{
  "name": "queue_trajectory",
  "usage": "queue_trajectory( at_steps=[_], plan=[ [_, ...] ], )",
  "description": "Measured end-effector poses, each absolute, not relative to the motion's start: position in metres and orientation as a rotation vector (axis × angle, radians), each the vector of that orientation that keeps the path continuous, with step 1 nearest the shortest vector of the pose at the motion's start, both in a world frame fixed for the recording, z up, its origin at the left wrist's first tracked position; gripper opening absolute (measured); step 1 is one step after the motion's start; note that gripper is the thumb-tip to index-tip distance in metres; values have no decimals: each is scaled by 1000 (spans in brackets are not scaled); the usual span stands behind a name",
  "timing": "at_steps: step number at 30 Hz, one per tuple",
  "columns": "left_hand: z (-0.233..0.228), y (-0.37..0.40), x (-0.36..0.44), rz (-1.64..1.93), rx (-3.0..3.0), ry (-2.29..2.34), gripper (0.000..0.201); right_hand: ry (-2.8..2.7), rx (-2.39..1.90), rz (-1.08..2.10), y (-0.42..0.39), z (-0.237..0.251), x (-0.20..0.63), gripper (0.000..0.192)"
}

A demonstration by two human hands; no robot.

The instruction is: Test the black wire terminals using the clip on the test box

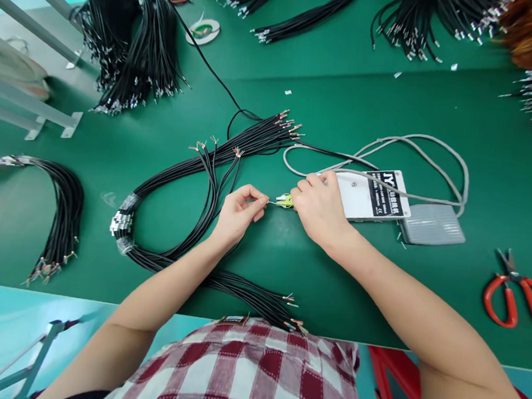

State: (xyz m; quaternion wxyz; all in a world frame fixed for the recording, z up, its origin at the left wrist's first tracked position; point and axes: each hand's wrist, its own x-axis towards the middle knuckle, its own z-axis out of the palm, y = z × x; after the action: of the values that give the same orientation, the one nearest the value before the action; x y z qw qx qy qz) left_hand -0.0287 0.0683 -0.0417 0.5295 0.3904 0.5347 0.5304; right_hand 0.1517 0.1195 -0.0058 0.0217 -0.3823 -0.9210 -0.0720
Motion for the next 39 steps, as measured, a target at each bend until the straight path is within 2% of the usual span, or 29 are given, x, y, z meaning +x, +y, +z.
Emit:
queue_trajectory(
  at_steps=[4,15,27,31,35,39],
  plan=[
    [-49,74,-24,1270,903,1297,24,-2843,-1136,-258,122,-8,153,20],
    [-58,74,-13,1235,1004,1438,13,-2851,-1119,-209,122,-4,153,17],
    [-66,73,-11,1213,1126,1502,16,-2796,-1166,-172,117,4,151,8],
    [-63,73,-11,1200,1135,1491,16,-2582,-1156,-139,103,7,180,21],
    [-62,72,-12,1214,1133,1458,15,-2168,-1269,-80,72,-1,222,15],
    [-63,71,-11,1213,1127,1454,14,-2119,-1297,-2,45,-16,236,13]
  ],
)
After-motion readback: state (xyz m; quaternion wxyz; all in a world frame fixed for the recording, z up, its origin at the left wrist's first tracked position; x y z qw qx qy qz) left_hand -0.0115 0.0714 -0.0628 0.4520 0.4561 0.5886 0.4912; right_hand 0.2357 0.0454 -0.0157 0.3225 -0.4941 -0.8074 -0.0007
